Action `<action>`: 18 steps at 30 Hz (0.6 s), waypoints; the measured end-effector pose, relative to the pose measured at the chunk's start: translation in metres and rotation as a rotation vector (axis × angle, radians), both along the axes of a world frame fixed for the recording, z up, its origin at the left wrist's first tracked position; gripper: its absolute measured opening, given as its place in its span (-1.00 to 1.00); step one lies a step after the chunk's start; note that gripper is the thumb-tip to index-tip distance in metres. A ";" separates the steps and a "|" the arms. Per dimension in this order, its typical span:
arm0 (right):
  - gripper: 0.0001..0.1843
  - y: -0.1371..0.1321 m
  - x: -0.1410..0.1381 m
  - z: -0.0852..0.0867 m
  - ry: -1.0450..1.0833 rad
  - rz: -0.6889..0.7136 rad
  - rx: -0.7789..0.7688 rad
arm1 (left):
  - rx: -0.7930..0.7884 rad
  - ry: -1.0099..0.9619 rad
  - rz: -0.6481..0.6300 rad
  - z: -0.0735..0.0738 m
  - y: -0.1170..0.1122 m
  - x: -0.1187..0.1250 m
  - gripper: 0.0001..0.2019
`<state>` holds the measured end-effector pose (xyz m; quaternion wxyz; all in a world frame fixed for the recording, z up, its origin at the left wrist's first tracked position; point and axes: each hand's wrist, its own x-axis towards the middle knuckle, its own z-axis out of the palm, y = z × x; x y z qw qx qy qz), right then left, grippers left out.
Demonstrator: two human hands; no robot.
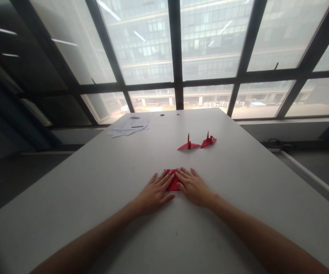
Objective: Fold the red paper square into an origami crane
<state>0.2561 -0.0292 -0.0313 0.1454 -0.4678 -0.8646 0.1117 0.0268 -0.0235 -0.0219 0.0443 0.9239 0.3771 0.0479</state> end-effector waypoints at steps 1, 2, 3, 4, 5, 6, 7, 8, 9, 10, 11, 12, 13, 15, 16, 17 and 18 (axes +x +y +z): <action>-0.41 0.000 0.000 -0.001 -0.008 -0.001 0.006 | 0.005 0.002 0.001 0.000 0.000 0.000 -0.24; -0.39 0.001 0.000 -0.001 -0.015 0.001 0.012 | 0.009 0.002 0.006 0.000 0.000 0.001 -0.24; -0.38 0.001 0.000 -0.002 -0.024 0.006 0.014 | 0.010 -0.001 0.012 0.001 -0.001 0.001 -0.24; -0.38 0.001 0.000 -0.002 -0.031 0.010 0.013 | 0.009 -0.004 0.018 0.001 -0.001 0.001 -0.24; -0.38 0.001 -0.001 -0.002 -0.038 0.012 0.010 | 0.005 -0.008 0.024 0.002 -0.002 0.002 -0.24; -0.37 0.001 -0.001 -0.001 -0.043 0.009 0.006 | 0.001 -0.012 0.031 0.002 -0.003 0.002 -0.24; -0.37 0.001 -0.001 0.000 -0.048 0.001 0.003 | -0.002 -0.018 0.039 0.002 -0.003 0.002 -0.25; -0.36 0.000 -0.001 0.001 -0.051 -0.009 0.001 | -0.003 -0.026 0.050 0.002 -0.004 0.002 -0.25; -0.35 0.000 -0.001 0.002 -0.053 -0.019 -0.001 | 0.000 -0.036 0.066 0.003 -0.004 0.001 -0.26; -0.35 -0.001 -0.002 0.002 -0.054 -0.026 -0.003 | 0.004 -0.048 0.084 0.002 -0.004 0.001 -0.26; -0.34 -0.001 -0.002 0.003 -0.054 -0.028 -0.005 | 0.010 -0.059 0.107 0.002 -0.003 0.000 -0.27; -0.34 -0.001 -0.002 0.003 -0.054 -0.027 -0.007 | 0.018 -0.070 0.132 0.001 -0.001 -0.001 -0.28; -0.34 -0.001 -0.002 0.004 -0.053 -0.024 -0.009 | 0.028 -0.077 0.160 0.001 0.001 -0.002 -0.30; -0.34 -0.001 -0.002 0.004 -0.053 -0.024 -0.010 | 0.047 -0.074 0.215 -0.001 0.007 -0.005 -0.35; -0.34 -0.001 -0.002 0.004 -0.054 -0.026 -0.010 | 0.054 -0.069 0.238 -0.001 0.010 -0.007 -0.36; -0.34 -0.001 -0.002 0.003 -0.054 -0.030 -0.010 | 0.062 -0.067 0.255 -0.001 0.013 -0.008 -0.37; -0.33 -0.001 -0.002 0.003 -0.054 -0.033 -0.010 | 0.071 -0.070 0.267 -0.001 0.015 -0.009 -0.36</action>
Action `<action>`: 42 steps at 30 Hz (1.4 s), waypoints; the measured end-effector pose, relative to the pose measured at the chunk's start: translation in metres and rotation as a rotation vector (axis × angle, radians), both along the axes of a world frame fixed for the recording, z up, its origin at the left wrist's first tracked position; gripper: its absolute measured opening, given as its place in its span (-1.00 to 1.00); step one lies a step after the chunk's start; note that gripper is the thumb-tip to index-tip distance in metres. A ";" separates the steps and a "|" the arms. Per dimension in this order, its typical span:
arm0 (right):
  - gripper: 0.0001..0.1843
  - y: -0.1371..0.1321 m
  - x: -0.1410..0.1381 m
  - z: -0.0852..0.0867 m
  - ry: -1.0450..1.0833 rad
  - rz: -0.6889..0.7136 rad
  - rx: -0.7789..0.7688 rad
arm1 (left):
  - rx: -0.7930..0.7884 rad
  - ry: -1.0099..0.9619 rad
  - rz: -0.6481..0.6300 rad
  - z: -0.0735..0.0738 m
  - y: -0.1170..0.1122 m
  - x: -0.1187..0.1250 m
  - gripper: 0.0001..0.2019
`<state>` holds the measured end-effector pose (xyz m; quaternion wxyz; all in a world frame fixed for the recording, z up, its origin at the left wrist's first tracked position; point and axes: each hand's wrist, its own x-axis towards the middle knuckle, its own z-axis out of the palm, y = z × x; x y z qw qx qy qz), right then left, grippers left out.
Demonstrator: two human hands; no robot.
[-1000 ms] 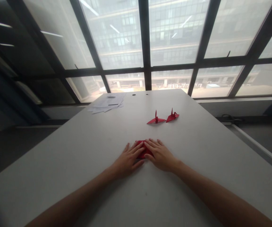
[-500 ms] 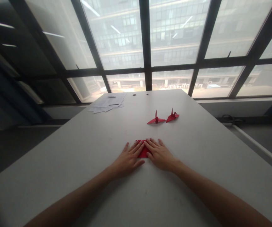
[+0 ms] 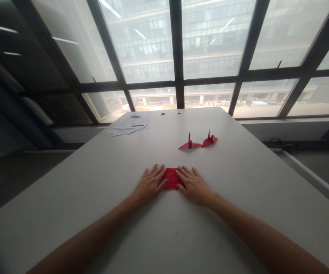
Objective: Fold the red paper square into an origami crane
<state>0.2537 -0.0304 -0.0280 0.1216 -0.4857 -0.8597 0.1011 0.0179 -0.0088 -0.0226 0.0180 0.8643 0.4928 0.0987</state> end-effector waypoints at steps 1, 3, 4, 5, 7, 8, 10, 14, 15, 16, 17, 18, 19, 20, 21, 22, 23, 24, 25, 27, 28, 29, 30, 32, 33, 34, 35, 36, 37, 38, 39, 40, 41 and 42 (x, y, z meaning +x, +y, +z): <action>-0.33 0.000 0.000 0.000 0.001 -0.003 0.001 | 0.013 -0.009 0.005 0.001 0.001 0.000 -0.35; -0.33 0.000 0.000 0.000 0.003 -0.006 0.002 | 0.038 -0.031 -0.022 0.003 0.001 0.000 -0.31; -0.32 0.000 0.000 0.001 0.003 -0.006 0.002 | 0.041 -0.036 -0.057 0.004 -0.001 0.000 -0.31; -0.32 0.000 0.000 0.001 0.003 -0.006 0.002 | 0.031 -0.031 -0.100 0.005 -0.002 0.001 -0.31; -0.31 0.000 0.000 0.001 0.002 -0.008 0.002 | -0.010 -0.004 -0.178 0.005 -0.004 0.003 -0.33; -0.31 0.000 0.000 0.001 0.002 -0.008 0.001 | -0.030 0.012 -0.197 0.004 -0.004 0.004 -0.34; -0.31 0.000 0.000 0.001 0.004 -0.011 0.000 | -0.050 0.033 -0.196 0.001 -0.004 0.004 -0.35; -0.31 0.000 0.000 -0.001 0.007 -0.020 -0.004 | -0.026 0.025 -0.120 -0.006 -0.003 0.005 -0.31; -0.31 0.000 0.000 -0.001 0.007 -0.024 -0.003 | -0.018 0.019 -0.090 -0.007 -0.003 0.005 -0.30; -0.31 0.000 0.000 -0.002 0.008 -0.028 -0.002 | -0.012 0.013 -0.061 -0.007 -0.004 0.005 -0.30; -0.31 0.001 0.000 -0.002 0.009 -0.031 -0.002 | -0.009 0.007 -0.035 -0.008 -0.004 0.005 -0.31; -0.31 0.001 0.000 -0.002 0.010 -0.032 -0.001 | -0.007 0.001 -0.011 -0.008 -0.004 0.005 -0.31; -0.32 0.001 0.000 -0.003 0.012 -0.032 0.000 | -0.007 -0.006 0.010 -0.007 -0.004 0.005 -0.32; -0.32 0.001 0.000 -0.003 0.013 -0.031 -0.001 | -0.006 -0.015 0.027 -0.006 -0.005 0.005 -0.33; -0.32 0.001 0.001 -0.003 0.014 -0.030 -0.001 | -0.002 -0.023 0.040 -0.005 -0.005 0.005 -0.34; -0.32 0.001 0.001 -0.003 0.015 -0.030 -0.001 | 0.005 -0.030 0.043 -0.003 -0.005 0.006 -0.36; -0.33 0.002 0.001 -0.003 0.015 -0.029 -0.001 | 0.016 -0.035 0.032 -0.001 -0.006 0.006 -0.38; -0.33 0.002 0.001 -0.003 0.017 -0.029 0.000 | 0.025 -0.036 0.004 0.000 -0.007 0.006 -0.39; -0.32 0.002 0.001 -0.003 0.018 -0.029 0.002 | 0.030 -0.034 -0.036 0.001 -0.008 0.007 -0.40; -0.32 0.001 0.001 -0.004 0.020 -0.029 0.004 | 0.013 -0.021 -0.112 0.002 -0.010 0.007 -0.40; -0.32 0.001 0.001 -0.004 0.020 -0.029 0.006 | -0.006 -0.013 -0.132 0.001 -0.010 0.007 -0.40; -0.31 0.001 0.001 -0.004 0.021 -0.030 0.008 | -0.025 -0.007 -0.139 0.000 -0.011 0.007 -0.40; -0.30 0.001 0.001 -0.004 0.023 -0.030 0.011 | -0.039 -0.003 -0.135 -0.001 -0.011 0.007 -0.40; -0.29 0.001 0.001 -0.004 0.030 -0.021 0.022 | -0.046 -0.002 -0.119 -0.004 -0.010 0.007 -0.40; -0.30 0.000 0.002 -0.004 0.033 -0.015 0.029 | -0.044 -0.005 -0.115 -0.004 -0.010 0.006 -0.39; -0.32 0.000 0.002 -0.004 0.037 -0.008 0.036 | -0.043 -0.008 -0.114 -0.005 -0.010 0.006 -0.39; -0.36 0.000 0.002 -0.005 0.040 -0.004 0.040 | -0.043 -0.012 -0.115 -0.005 -0.009 0.006 -0.39; -0.39 0.000 0.002 -0.005 0.041 -0.003 0.043 | -0.045 -0.018 -0.118 -0.005 -0.009 0.005 -0.40; -0.41 0.000 0.003 -0.006 0.043 -0.006 0.045 | -0.049 -0.023 -0.121 -0.005 -0.009 0.005 -0.41; -0.43 0.001 0.003 -0.006 0.047 -0.013 0.048 | -0.056 -0.029 -0.124 -0.004 -0.009 0.005 -0.42; -0.43 0.001 0.003 -0.006 0.053 -0.023 0.051 | -0.064 -0.034 -0.127 -0.003 -0.010 0.005 -0.43; -0.44 0.001 0.003 -0.007 0.060 -0.032 0.054 | -0.072 -0.039 -0.129 -0.002 -0.010 0.004 -0.44; -0.44 0.000 0.003 -0.007 0.070 -0.040 0.058 | -0.079 -0.044 -0.128 -0.001 -0.010 0.004 -0.45; -0.44 0.000 0.003 -0.007 0.083 -0.047 0.062 | -0.083 -0.051 -0.125 -0.001 -0.010 0.004 -0.47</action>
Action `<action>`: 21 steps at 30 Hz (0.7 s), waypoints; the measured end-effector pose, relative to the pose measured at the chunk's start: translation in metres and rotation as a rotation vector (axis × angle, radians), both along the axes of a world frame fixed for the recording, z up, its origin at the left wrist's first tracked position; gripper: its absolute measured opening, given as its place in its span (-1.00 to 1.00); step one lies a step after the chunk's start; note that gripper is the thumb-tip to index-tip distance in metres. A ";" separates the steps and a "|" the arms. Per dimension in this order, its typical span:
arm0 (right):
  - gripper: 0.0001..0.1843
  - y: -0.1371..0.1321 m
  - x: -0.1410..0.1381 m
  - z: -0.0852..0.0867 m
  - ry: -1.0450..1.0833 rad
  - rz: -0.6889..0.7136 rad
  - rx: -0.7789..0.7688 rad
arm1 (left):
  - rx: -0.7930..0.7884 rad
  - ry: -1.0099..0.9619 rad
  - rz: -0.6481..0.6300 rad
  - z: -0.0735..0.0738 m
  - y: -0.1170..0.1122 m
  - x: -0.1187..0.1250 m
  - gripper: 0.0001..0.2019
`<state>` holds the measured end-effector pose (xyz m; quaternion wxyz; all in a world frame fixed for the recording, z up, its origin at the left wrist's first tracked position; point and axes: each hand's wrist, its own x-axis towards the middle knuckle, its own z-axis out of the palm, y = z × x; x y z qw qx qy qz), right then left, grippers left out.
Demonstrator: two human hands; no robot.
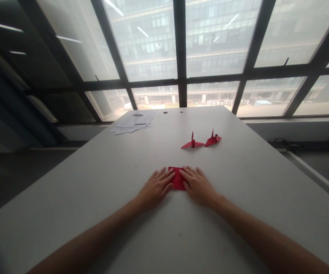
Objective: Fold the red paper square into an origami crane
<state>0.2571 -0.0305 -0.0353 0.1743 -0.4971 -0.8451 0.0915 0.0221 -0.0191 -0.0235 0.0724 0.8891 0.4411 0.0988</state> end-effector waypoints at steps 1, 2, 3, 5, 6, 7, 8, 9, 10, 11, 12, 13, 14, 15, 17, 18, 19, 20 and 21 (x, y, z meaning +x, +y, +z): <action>-0.45 -0.001 0.000 0.000 0.012 -0.005 0.003 | -0.002 -0.008 0.004 0.000 0.000 0.000 -0.49; -0.46 -0.001 0.000 0.000 0.023 -0.007 0.006 | -0.001 -0.016 0.006 0.001 0.000 0.000 -0.51; -0.47 -0.002 0.000 0.000 0.032 -0.008 0.009 | 0.000 -0.025 0.008 0.001 -0.001 0.000 -0.52; -0.49 -0.003 0.000 0.001 0.045 -0.010 0.018 | 0.001 -0.049 0.010 0.001 -0.001 0.000 -0.49; -0.51 -0.004 0.001 0.001 0.050 -0.013 0.026 | 0.000 -0.064 0.010 0.002 -0.002 0.000 -0.47; -0.53 -0.004 0.001 0.001 0.055 -0.017 0.036 | 0.000 -0.081 0.008 0.002 -0.002 0.000 -0.46; -0.55 -0.004 0.001 0.002 0.061 -0.023 0.049 | 0.002 -0.100 0.003 0.003 -0.002 0.000 -0.46; -0.56 -0.004 0.001 0.002 0.066 -0.026 0.064 | 0.007 -0.119 -0.005 0.004 -0.003 0.000 -0.50; -0.57 -0.004 0.001 0.002 0.072 -0.023 0.076 | 0.016 -0.136 -0.016 0.005 -0.003 0.000 -0.56; -0.57 -0.003 0.002 0.002 0.078 -0.012 0.084 | 0.025 -0.152 -0.025 0.006 -0.003 0.000 -0.62; -0.57 -0.003 0.002 0.002 0.084 0.003 0.086 | 0.035 -0.164 -0.032 0.007 -0.004 0.000 -0.67; -0.57 -0.003 0.002 0.002 0.090 0.020 0.082 | 0.043 -0.172 -0.036 0.008 -0.004 0.001 -0.71; -0.56 -0.003 0.002 0.002 0.096 0.033 0.076 | 0.048 -0.176 -0.038 0.009 -0.004 0.001 -0.73; -0.56 -0.003 0.003 0.002 0.101 0.041 0.071 | 0.052 -0.176 -0.038 0.010 -0.005 0.001 -0.74; -0.57 -0.003 0.003 0.002 0.108 0.038 0.070 | 0.054 -0.171 -0.041 0.011 -0.005 0.002 -0.74; -0.57 -0.003 0.003 0.002 0.109 0.035 0.072 | 0.053 -0.167 -0.044 0.011 -0.006 0.002 -0.73; -0.58 -0.003 0.003 0.002 0.110 0.032 0.075 | 0.051 -0.164 -0.046 0.012 -0.006 0.002 -0.73; -0.58 -0.003 0.003 0.002 0.110 0.031 0.079 | 0.049 -0.164 -0.048 0.012 -0.006 0.002 -0.73; -0.58 -0.003 0.003 0.002 0.111 0.030 0.082 | 0.048 -0.165 -0.050 0.012 -0.006 0.002 -0.73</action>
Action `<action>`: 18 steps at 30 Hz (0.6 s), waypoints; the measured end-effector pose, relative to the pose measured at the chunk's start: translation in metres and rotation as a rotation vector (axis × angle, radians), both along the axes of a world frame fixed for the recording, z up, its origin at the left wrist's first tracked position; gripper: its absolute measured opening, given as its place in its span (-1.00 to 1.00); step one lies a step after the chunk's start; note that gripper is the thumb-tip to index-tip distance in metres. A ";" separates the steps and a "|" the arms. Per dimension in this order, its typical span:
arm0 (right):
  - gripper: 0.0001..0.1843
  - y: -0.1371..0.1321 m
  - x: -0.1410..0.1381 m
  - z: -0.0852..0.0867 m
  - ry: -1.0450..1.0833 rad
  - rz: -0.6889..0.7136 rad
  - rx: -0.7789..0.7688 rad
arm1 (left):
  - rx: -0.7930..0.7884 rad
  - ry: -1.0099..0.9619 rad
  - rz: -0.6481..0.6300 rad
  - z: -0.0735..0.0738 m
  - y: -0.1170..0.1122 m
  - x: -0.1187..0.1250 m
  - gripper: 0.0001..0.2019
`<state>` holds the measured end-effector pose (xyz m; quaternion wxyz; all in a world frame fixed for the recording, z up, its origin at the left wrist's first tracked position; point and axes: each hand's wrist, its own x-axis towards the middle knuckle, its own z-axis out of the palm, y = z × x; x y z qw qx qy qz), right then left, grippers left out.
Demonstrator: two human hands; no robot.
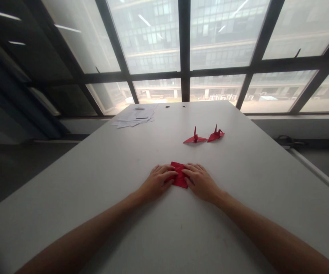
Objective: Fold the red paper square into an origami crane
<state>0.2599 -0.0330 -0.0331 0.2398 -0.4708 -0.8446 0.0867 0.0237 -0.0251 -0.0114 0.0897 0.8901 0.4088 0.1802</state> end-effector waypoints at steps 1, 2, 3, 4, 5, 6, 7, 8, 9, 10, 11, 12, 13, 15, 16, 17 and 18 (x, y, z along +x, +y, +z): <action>-0.59 0.000 0.000 0.000 0.000 0.001 0.002 | 0.000 -0.002 -0.001 0.000 0.000 0.000 -0.73; -0.59 0.000 0.000 0.001 0.000 0.001 0.004 | 0.001 -0.005 -0.001 0.000 0.000 0.000 -0.73; -0.58 0.000 0.000 0.001 -0.001 0.003 0.003 | 0.001 -0.007 -0.001 0.000 0.000 0.000 -0.74; -0.58 -0.001 0.000 0.001 -0.002 0.003 0.000 | 0.000 -0.006 -0.001 0.000 0.000 0.000 -0.73; -0.56 -0.001 0.000 0.002 -0.003 0.006 -0.005 | -0.004 -0.005 0.001 0.000 0.000 0.000 -0.71; -0.55 -0.001 0.000 0.002 -0.003 0.007 -0.011 | -0.008 -0.003 0.005 0.000 0.000 0.000 -0.69; -0.53 -0.001 0.000 0.002 -0.001 0.009 -0.016 | -0.013 -0.001 0.010 0.000 0.000 0.001 -0.67; -0.53 -0.001 0.000 0.002 0.001 0.009 -0.021 | -0.017 -0.001 0.015 0.000 0.000 0.001 -0.65; -0.52 -0.001 0.000 0.002 0.004 0.008 -0.025 | -0.020 -0.002 0.020 0.001 0.000 0.001 -0.65; -0.53 -0.001 0.000 0.002 0.005 0.007 -0.028 | -0.022 -0.001 0.020 0.001 0.001 0.001 -0.66; -0.53 -0.001 0.000 0.002 0.005 0.006 -0.032 | -0.024 0.001 0.018 0.001 0.001 0.000 -0.69; -0.52 -0.001 0.000 0.001 0.006 0.007 -0.035 | -0.026 0.002 0.013 0.001 0.001 0.000 -0.71; -0.52 -0.001 0.000 0.001 0.007 0.010 -0.038 | -0.026 0.003 0.008 0.001 0.001 -0.001 -0.71; -0.52 -0.001 0.000 0.002 0.026 0.009 -0.036 | -0.027 0.001 -0.002 0.002 0.002 -0.002 -0.68; -0.52 -0.001 0.000 0.003 0.049 0.005 -0.029 | -0.028 -0.002 -0.005 0.002 0.002 -0.002 -0.66; -0.53 -0.001 0.001 0.005 0.083 0.002 -0.016 | -0.028 -0.007 -0.007 0.001 0.002 -0.002 -0.65; -0.56 -0.001 0.002 0.007 0.123 0.008 -0.002 | -0.027 -0.011 -0.008 0.001 0.002 -0.003 -0.65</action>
